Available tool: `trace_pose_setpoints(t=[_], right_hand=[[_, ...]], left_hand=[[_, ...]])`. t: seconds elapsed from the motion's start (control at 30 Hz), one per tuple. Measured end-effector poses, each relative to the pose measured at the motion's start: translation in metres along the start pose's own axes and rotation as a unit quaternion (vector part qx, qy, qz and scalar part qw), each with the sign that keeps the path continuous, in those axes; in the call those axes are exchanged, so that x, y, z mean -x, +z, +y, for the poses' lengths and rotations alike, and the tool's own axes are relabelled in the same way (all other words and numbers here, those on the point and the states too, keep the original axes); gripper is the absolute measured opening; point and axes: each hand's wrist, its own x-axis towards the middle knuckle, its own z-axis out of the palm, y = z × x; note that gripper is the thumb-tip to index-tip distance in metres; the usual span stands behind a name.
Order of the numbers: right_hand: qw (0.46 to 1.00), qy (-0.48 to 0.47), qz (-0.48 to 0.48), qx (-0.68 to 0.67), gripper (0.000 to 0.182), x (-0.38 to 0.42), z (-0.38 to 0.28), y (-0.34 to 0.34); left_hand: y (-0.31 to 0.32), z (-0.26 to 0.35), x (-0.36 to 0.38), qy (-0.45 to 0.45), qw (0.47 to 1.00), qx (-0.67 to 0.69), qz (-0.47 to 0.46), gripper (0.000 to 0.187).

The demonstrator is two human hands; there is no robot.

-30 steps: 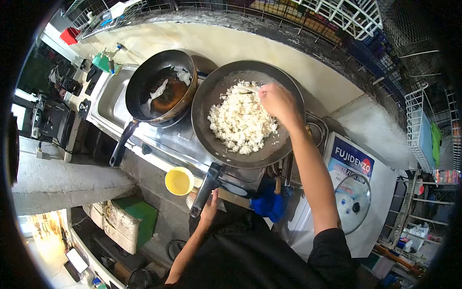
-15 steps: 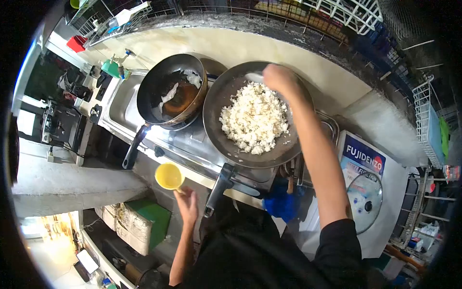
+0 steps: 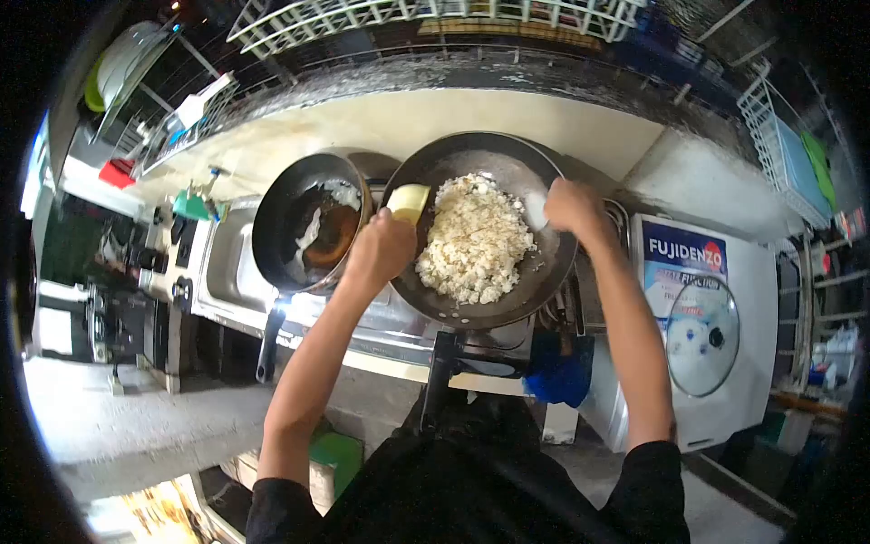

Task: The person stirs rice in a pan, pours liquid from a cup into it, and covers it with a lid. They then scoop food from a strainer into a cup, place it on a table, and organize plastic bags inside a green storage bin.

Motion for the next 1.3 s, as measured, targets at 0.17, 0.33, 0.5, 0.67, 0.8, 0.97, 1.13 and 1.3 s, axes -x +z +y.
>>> trace_pose_setpoints(t=[0.17,0.33,0.5,0.67,0.8,0.97,1.13,1.3], right_hand=[[0.974,0.112,0.040,-0.193,0.020,0.011,-0.088,0.018],[0.960,0.210,0.032,-0.181,0.028,0.051,-0.054,-0.024],[0.970,0.136,-0.002,-0.201,0.029,0.037,-0.091,0.028],[0.967,0.181,-0.009,-0.177,0.026,0.061,-0.074,-0.009],[0.967,0.118,-0.153,-0.164,0.026,0.069,-0.078,0.000],[0.945,0.205,-0.032,-0.253,0.020,0.051,-0.119,-0.038],[0.943,0.265,0.082,-0.186,0.019,0.045,-0.059,-0.016],[0.952,0.151,0.184,-0.192,0.011,0.010,-0.109,0.012]], left_hand=[[0.042,0.036,-0.039,0.257,0.966,0.016,-0.018,0.016],[0.026,0.015,-0.013,0.137,0.986,0.054,-0.079,0.015],[0.018,0.018,-0.022,0.380,0.921,-0.065,-0.065,0.014],[-0.002,0.011,-0.012,0.396,0.917,-0.023,-0.034,0.017],[0.036,0.006,-0.031,0.308,0.908,0.108,-0.262,0.007],[-0.014,0.029,-0.056,0.387,0.854,0.012,-0.348,0.013],[0.015,-0.017,-0.073,0.392,0.914,-0.068,-0.082,0.017],[0.020,0.025,-0.077,0.184,0.961,0.161,-0.130,0.024]])
